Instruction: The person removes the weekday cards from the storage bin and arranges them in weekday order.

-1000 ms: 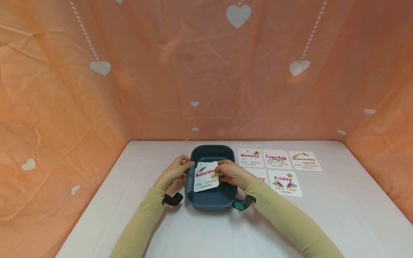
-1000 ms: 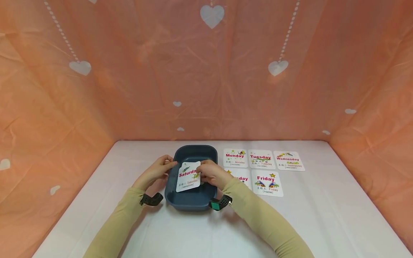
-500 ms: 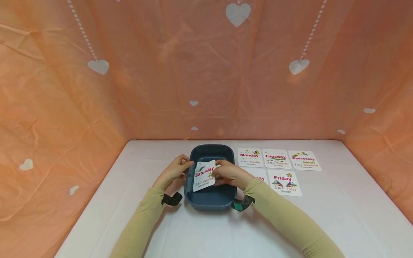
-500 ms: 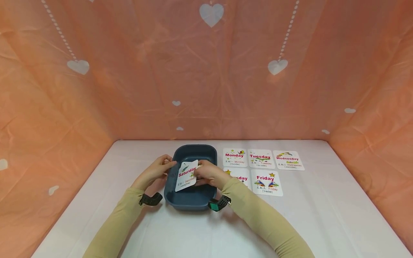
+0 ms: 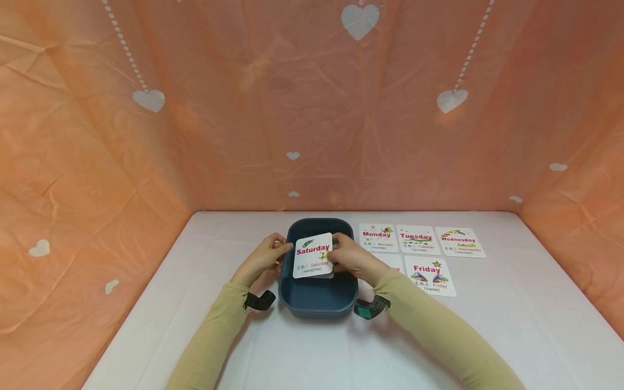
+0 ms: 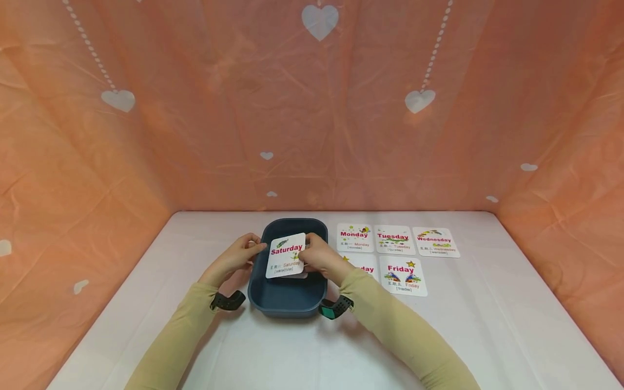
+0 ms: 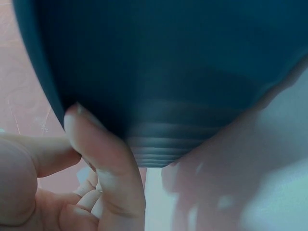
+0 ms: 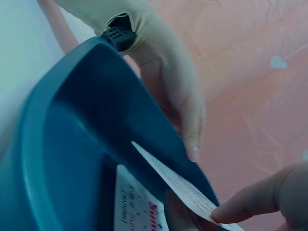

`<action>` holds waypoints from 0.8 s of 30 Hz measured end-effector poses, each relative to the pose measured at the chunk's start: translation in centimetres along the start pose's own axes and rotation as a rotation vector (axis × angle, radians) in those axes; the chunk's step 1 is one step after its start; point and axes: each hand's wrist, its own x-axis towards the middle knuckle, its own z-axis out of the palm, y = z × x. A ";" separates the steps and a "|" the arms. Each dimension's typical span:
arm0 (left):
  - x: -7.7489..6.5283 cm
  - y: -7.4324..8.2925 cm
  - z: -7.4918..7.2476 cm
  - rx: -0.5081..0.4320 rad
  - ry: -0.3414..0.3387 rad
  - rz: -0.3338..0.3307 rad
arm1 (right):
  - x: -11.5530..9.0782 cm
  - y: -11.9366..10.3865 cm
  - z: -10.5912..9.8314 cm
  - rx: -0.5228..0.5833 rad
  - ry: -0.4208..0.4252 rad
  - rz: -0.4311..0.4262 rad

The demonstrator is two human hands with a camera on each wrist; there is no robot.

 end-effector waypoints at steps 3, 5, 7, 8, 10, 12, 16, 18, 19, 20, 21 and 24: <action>0.1 0.0 0.0 -0.004 -0.003 0.002 | -0.4 -0.4 -0.6 -0.013 0.014 -0.020; 0.1 -0.1 0.0 -0.009 -0.002 0.002 | -0.6 -0.6 -1.1 -0.022 0.028 -0.030; 0.2 -0.2 0.0 -0.011 -0.002 0.005 | -0.8 -0.8 -1.6 -0.032 0.048 -0.030; 0.2 -0.2 0.0 -0.011 -0.002 0.006 | -0.9 -0.9 -1.8 -0.039 0.057 -0.031; 0.3 -0.3 0.0 -0.012 -0.002 0.011 | -1.1 -0.9 -2.3 -0.054 0.072 -0.030; 0.3 -0.3 0.0 -0.012 -0.001 0.017 | -1.2 -0.8 -2.8 -0.061 0.088 -0.030; 0.4 -0.3 0.0 -0.017 -0.003 0.027 | -1.4 -0.5 -3.7 -0.042 0.101 -0.044; 0.4 -0.3 -0.1 -0.019 -0.002 0.026 | -1.5 -0.5 -4.2 -0.019 0.107 -0.051; 0.4 -0.3 -0.1 -0.017 -0.001 0.024 | -1.7 -0.5 -4.4 -0.013 0.110 -0.053; 0.4 -0.2 -0.1 -0.013 0.001 0.023 | -1.8 -0.4 -4.6 -0.006 0.110 -0.056; 0.4 -0.2 0.0 -0.007 0.004 0.020 | -2.0 -0.4 -4.9 -0.005 0.107 -0.058; 0.4 -0.2 0.0 0.017 0.010 0.024 | -2.5 -0.2 -5.7 0.007 0.094 -0.066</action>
